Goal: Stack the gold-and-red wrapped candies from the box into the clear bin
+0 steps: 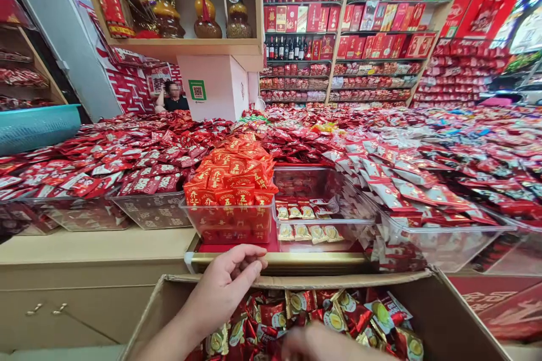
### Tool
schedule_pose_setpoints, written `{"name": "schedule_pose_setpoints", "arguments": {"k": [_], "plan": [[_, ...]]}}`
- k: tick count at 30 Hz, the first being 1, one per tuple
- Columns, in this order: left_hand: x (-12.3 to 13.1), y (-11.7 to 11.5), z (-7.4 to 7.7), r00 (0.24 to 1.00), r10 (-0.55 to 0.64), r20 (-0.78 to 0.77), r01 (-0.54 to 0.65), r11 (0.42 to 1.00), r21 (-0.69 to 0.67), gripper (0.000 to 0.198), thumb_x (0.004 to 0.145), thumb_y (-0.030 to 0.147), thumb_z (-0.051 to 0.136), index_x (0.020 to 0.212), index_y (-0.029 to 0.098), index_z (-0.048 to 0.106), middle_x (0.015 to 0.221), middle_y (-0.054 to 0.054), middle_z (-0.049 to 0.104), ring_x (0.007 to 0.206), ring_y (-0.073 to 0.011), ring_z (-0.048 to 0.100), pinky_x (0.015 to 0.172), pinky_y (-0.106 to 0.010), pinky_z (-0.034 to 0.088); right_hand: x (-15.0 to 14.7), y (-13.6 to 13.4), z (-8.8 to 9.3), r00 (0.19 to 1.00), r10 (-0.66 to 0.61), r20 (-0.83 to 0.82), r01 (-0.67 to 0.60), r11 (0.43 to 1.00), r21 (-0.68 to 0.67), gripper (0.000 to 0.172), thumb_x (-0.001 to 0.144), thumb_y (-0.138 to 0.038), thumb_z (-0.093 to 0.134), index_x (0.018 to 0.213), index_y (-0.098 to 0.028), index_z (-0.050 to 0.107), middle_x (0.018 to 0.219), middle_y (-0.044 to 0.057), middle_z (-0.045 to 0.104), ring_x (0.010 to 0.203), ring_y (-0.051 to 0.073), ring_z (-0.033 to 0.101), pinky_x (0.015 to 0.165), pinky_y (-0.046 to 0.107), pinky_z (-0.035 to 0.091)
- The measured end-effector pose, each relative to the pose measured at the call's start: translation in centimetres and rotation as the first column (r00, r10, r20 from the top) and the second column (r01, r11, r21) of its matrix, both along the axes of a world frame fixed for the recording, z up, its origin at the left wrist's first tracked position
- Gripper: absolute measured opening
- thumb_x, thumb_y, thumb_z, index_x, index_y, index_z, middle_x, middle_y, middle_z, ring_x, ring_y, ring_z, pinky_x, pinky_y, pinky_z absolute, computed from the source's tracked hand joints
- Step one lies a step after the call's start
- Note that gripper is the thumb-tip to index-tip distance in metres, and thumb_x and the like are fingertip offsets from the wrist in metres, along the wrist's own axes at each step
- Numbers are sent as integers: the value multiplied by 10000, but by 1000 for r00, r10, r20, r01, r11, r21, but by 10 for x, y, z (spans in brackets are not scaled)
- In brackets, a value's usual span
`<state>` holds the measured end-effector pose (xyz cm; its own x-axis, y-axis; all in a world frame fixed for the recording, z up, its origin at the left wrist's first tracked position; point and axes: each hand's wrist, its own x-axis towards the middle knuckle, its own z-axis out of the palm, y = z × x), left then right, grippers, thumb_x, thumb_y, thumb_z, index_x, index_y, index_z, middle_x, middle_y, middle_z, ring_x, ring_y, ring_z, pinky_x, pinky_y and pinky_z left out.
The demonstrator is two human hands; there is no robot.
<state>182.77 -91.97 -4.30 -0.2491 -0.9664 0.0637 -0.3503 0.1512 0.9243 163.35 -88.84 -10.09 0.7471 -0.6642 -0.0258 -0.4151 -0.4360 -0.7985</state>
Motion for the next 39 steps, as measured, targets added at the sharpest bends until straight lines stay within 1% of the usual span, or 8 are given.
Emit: {"name": "schedule_pose_setpoints", "arguments": {"k": [3,7,11,16,22,30,34,39], "plan": [[3,1,4,990,-98,-102,102,994,36,274,833,333,449,1043,195,559,962,-50,644,824,-155,582,764,-264,456,-3,-16,21,989,-105,103,74,960,271,190,798,-332,489,811,-153,552,612,-44,479,532,54,419,460,153,319],[3,4,12,973,-217,76,218,976,-3,235,798,351,506,897,183,638,849,-23,653,785,-165,565,715,-245,430,0,-23,44,938,-231,257,92,884,459,309,796,-453,466,831,-148,500,635,-34,473,519,60,468,474,169,345],[-2,7,11,980,-148,134,153,988,-28,226,789,309,517,680,150,635,636,14,596,604,-121,508,574,-200,395,9,-19,41,878,-337,339,125,846,519,305,766,-459,509,814,-159,491,656,-31,497,526,72,515,483,183,377],[-6,8,4,998,-60,38,61,997,-46,191,787,269,517,671,147,608,617,21,573,580,-107,487,558,-184,396,13,-13,34,812,-419,407,118,800,588,300,709,-393,607,835,-153,480,688,-6,569,603,96,549,519,199,416],[-6,10,2,997,-45,56,47,998,-43,185,792,287,510,688,155,586,632,24,564,587,-105,485,536,-169,392,9,-11,33,836,-435,334,216,821,529,282,740,-418,559,760,-150,473,605,-11,558,511,78,520,459,181,401],[-4,8,-1,998,-42,37,44,998,-53,199,815,315,485,738,174,604,666,27,580,626,-113,499,585,-174,401,7,-5,46,892,-402,205,391,916,93,189,810,-324,466,790,-154,545,565,-10,553,497,78,474,476,187,358],[-2,5,-2,998,-33,-57,31,999,-26,210,838,325,447,776,182,589,673,30,601,644,-112,525,619,-180,411,1,-11,63,899,-372,231,377,926,24,185,815,-302,457,758,-154,553,541,-18,534,471,71,466,456,183,354],[-1,5,-2,998,12,-54,-11,999,36,182,835,322,450,894,189,560,624,31,631,607,-110,557,583,-180,416,-23,-61,107,705,-543,456,627,778,-42,164,761,-308,550,798,-148,559,593,-9,563,484,70,476,434,176,357]]}}
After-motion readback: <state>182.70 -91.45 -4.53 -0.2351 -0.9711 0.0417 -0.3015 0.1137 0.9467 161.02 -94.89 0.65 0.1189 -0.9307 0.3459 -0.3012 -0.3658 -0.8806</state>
